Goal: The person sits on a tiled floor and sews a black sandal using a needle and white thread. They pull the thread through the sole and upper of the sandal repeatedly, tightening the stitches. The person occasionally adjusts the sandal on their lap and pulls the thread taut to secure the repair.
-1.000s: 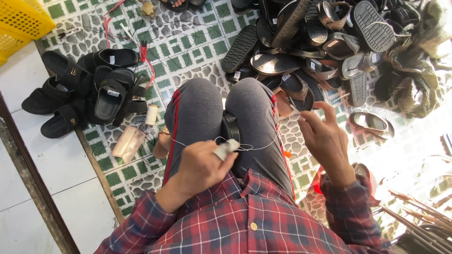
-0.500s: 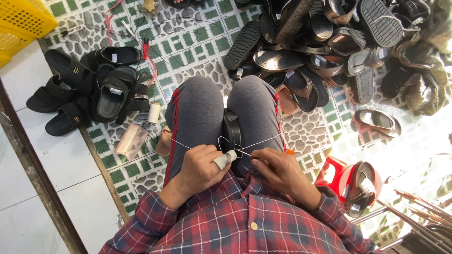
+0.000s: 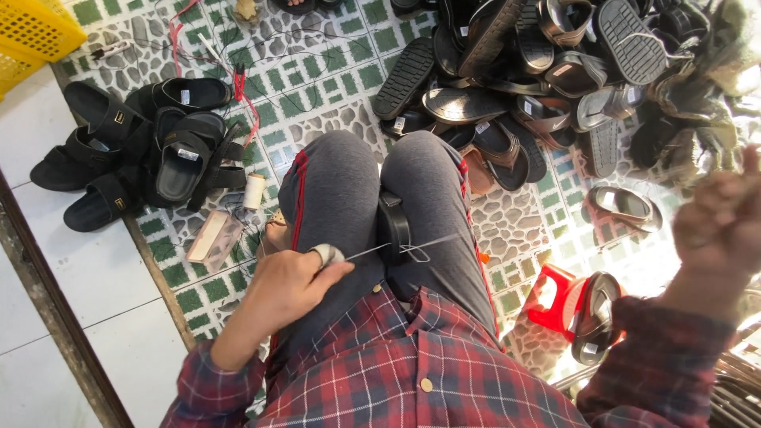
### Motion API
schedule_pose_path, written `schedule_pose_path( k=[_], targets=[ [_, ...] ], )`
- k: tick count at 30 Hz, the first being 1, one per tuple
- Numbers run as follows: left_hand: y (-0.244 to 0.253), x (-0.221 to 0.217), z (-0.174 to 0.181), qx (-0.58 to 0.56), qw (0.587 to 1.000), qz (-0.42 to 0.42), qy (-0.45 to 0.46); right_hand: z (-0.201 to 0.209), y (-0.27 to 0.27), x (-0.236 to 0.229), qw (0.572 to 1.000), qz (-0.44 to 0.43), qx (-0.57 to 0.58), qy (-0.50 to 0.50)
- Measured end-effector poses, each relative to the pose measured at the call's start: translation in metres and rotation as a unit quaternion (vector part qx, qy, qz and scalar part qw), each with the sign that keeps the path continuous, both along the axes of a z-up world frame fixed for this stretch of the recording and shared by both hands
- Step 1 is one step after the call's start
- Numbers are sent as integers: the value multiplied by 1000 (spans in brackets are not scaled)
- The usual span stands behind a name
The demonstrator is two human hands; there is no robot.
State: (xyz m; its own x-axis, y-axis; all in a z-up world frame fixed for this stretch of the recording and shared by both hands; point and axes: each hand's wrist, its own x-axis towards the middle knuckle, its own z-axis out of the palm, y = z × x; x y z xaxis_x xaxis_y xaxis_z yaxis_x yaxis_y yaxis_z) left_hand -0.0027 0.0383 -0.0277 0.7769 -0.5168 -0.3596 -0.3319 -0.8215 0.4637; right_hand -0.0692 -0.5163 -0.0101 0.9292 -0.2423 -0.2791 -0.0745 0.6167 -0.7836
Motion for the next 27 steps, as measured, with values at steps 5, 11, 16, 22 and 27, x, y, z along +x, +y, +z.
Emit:
schedule_pose_path(
  k=[5,11,16,22,27],
  targets=[
    [-4,18,15,-527,788,49,313,17,84,28,986,-133,-101,-21],
    [-57,28,20,-702,558,222,383,17,246,44,858,229,-427,170],
    [-75,71,-16,-649,576,323,378,14,268,50,822,439,-358,-49],
    [-57,166,-44,-632,585,416,290,13,279,90,826,480,-292,56],
    [-15,164,-56,-545,621,463,322,12,248,80,742,390,-545,7]
  ],
)
